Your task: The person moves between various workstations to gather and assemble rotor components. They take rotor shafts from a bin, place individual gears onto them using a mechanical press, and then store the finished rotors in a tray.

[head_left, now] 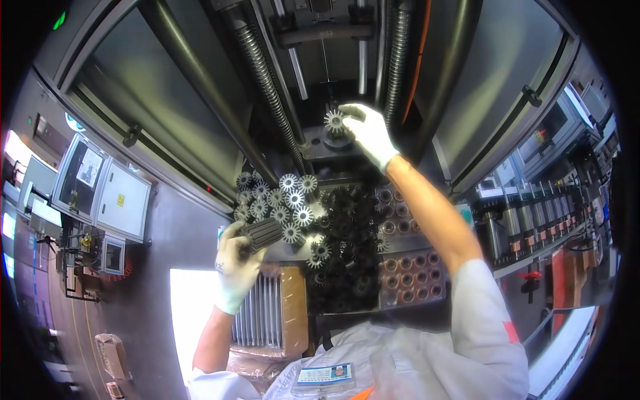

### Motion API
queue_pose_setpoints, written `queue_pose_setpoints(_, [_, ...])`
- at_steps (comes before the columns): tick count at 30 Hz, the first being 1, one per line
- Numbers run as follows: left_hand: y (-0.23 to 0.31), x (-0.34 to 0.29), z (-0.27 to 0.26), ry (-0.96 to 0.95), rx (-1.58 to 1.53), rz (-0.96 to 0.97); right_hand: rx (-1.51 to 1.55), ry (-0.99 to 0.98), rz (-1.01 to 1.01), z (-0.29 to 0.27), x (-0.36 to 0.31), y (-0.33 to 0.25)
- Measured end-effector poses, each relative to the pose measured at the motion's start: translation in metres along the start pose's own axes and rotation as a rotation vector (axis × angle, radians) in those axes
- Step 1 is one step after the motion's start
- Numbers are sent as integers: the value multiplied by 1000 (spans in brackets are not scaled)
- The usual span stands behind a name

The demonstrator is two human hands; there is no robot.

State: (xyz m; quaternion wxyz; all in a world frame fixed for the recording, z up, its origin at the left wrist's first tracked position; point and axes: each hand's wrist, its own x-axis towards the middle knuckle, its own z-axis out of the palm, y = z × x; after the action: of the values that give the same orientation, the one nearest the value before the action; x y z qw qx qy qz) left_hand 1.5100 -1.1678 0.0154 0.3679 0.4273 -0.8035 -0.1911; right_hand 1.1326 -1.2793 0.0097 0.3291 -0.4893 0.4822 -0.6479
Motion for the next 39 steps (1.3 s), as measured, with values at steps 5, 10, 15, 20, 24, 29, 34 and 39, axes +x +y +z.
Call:
queue_pose_setpoints(5, [9,27,27,57,-2,42,-195,86,209,0,37,39])
queue_pose_setpoints(10, [13,88,63,82,-147,140,-322,100,369,-9,44,46])
queue_pose_setpoints(15, [23,165,107,131,-140,216,-573,21,-62,-1,-38,24])
queue_pose_setpoints(20, [47,220,143,49,-70,283,-681,-319,33,-33,-127,17])
queue_pose_setpoints(24, [46,257,148,-147,126,433,-696,-446,101,-47,-153,23])
queue_pose_setpoints(29, [56,286,159,-277,190,383,-768,-562,-14,-41,-156,19])
queue_pose_setpoints(34, [19,245,202,-303,263,204,-887,-701,-201,-24,-153,14])
queue_pose_setpoints(39, [30,214,171,-126,588,343,-1036,-825,-419,-1,-147,27])
